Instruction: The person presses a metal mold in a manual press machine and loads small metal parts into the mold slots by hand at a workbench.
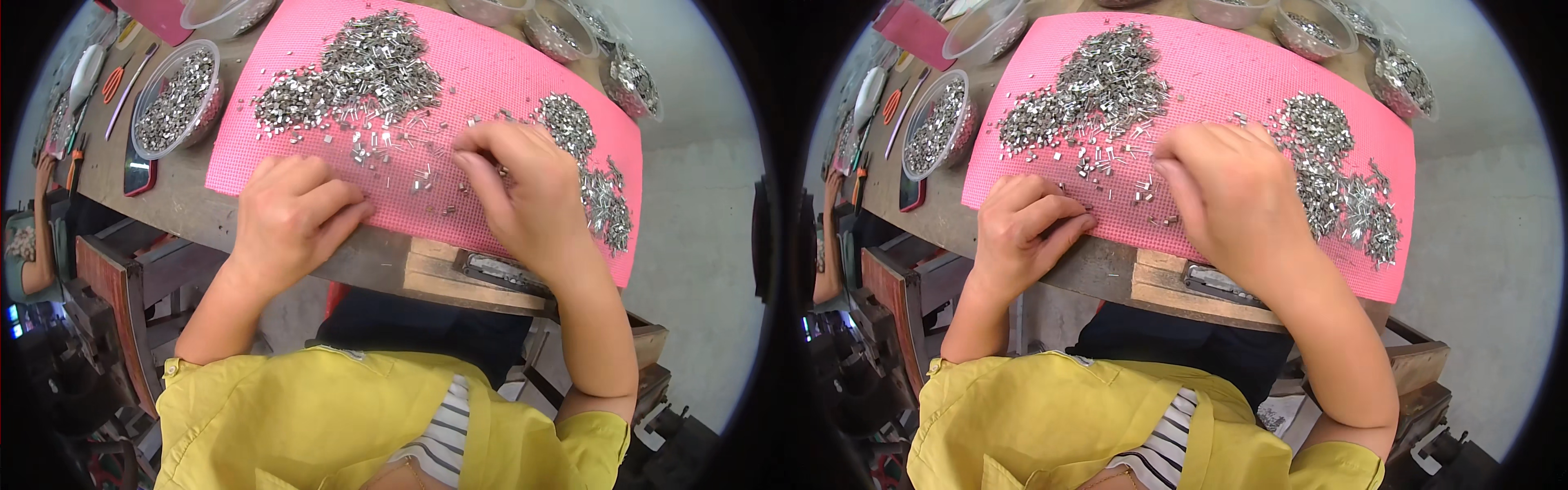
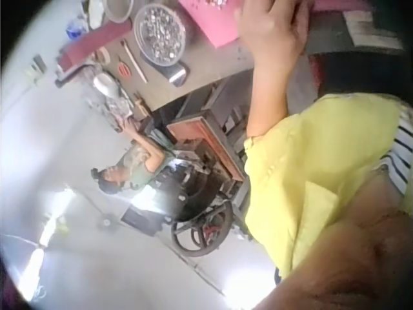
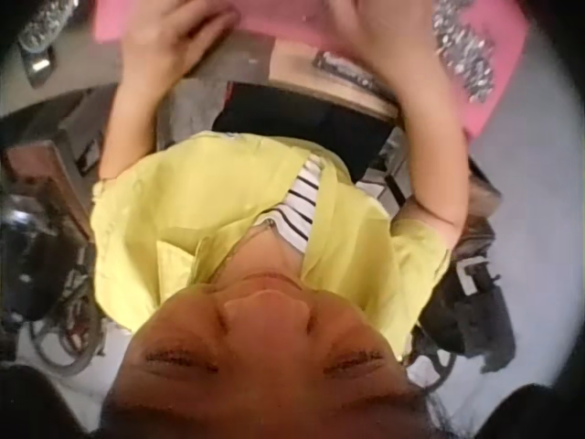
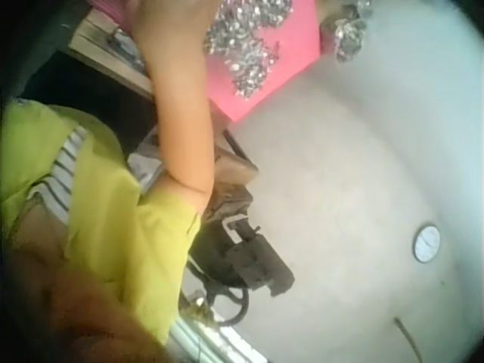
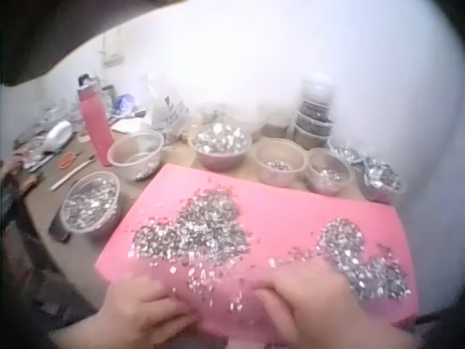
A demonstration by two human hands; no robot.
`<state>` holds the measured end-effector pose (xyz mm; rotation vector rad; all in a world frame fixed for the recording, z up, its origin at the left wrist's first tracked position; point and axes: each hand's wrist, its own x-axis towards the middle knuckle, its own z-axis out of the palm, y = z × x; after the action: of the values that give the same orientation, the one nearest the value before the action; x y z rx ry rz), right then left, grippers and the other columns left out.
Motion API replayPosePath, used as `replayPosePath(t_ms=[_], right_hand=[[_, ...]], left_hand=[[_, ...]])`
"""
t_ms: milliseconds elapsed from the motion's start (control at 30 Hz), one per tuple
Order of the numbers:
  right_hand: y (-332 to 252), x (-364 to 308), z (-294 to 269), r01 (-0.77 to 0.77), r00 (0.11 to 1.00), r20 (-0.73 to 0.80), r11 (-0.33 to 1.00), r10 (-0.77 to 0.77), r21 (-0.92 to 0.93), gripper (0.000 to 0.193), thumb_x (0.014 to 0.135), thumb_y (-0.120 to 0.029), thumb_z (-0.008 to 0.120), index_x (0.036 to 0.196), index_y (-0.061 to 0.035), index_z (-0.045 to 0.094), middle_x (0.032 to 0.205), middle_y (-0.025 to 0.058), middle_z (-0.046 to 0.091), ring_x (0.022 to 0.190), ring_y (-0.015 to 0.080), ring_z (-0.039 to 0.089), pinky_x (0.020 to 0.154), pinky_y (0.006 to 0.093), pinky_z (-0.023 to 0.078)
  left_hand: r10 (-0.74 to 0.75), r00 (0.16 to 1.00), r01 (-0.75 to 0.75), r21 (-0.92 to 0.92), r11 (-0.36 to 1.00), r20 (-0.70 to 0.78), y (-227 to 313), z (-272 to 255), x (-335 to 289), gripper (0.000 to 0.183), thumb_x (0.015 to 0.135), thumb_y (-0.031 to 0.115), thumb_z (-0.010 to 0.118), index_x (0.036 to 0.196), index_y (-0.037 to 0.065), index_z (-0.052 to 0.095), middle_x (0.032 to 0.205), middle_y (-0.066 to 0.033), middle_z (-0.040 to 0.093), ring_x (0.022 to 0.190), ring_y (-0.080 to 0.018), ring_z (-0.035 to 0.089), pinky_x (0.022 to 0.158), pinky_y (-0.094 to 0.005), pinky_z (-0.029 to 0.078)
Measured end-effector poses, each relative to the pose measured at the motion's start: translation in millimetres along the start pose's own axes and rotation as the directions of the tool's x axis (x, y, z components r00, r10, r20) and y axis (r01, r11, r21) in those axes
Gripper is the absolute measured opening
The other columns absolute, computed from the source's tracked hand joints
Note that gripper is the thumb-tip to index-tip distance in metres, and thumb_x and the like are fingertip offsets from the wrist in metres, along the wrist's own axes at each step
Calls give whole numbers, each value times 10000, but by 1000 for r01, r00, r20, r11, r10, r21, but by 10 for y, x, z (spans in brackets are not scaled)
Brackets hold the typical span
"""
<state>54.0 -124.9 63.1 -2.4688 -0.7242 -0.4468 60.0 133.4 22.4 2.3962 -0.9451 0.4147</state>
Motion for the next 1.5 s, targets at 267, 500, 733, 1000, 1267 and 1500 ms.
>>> replayPosePath(t_ms=[267,500,733,1000,1267,1500], right_hand=[[-187,-756,-328,-320,943,-75,944,325,76,125,871,19,711,972,-41,668,844,80,690,726,256,647,725,360,464],[-328,-1109,-419,-416,906,-55,906,421,82,185,790,49,733,929,-56,671,881,64,715,768,232,676,755,347,444],[-325,-1233,-409,-375,919,-89,922,384,102,197,733,44,742,886,-52,665,945,73,745,851,243,700,798,364,445],[-327,-1331,-351,-407,897,-132,904,423,127,195,726,36,745,882,-53,670,955,90,744,847,262,695,813,373,467],[-292,-1375,-292,-387,900,-153,909,408,153,190,739,25,756,890,-51,669,959,91,728,869,278,688,798,386,484],[-312,-1368,-281,-369,907,-183,925,381,93,192,730,43,753,892,-38,689,965,107,742,834,283,688,736,370,504]], left_hand=[[-51,997,50,32,998,57,122,-58,63,138,719,75,811,838,96,744,788,-32,656,717,-247,619,669,-366,448],[-83,996,83,-16,996,13,240,25,103,140,773,35,752,878,98,685,771,-29,631,702,-239,608,688,-384,431],[118,992,-97,-357,929,39,631,195,285,172,767,9,737,910,75,668,934,-70,696,819,-266,647,760,-382,461],[175,979,-107,-465,879,107,930,448,331,171,747,17,748,906,66,708,1028,-83,732,841,-242,665,756,-354,464],[187,979,-139,-393,909,86,1060,571,332,168,741,54,774,876,99,684,943,-27,679,795,-240,628,736,-367,435],[259,963,-232,-265,936,72,1120,591,352,214,711,41,794,894,88,693,906,-19,691,767,-213,629,707,-361,411]])
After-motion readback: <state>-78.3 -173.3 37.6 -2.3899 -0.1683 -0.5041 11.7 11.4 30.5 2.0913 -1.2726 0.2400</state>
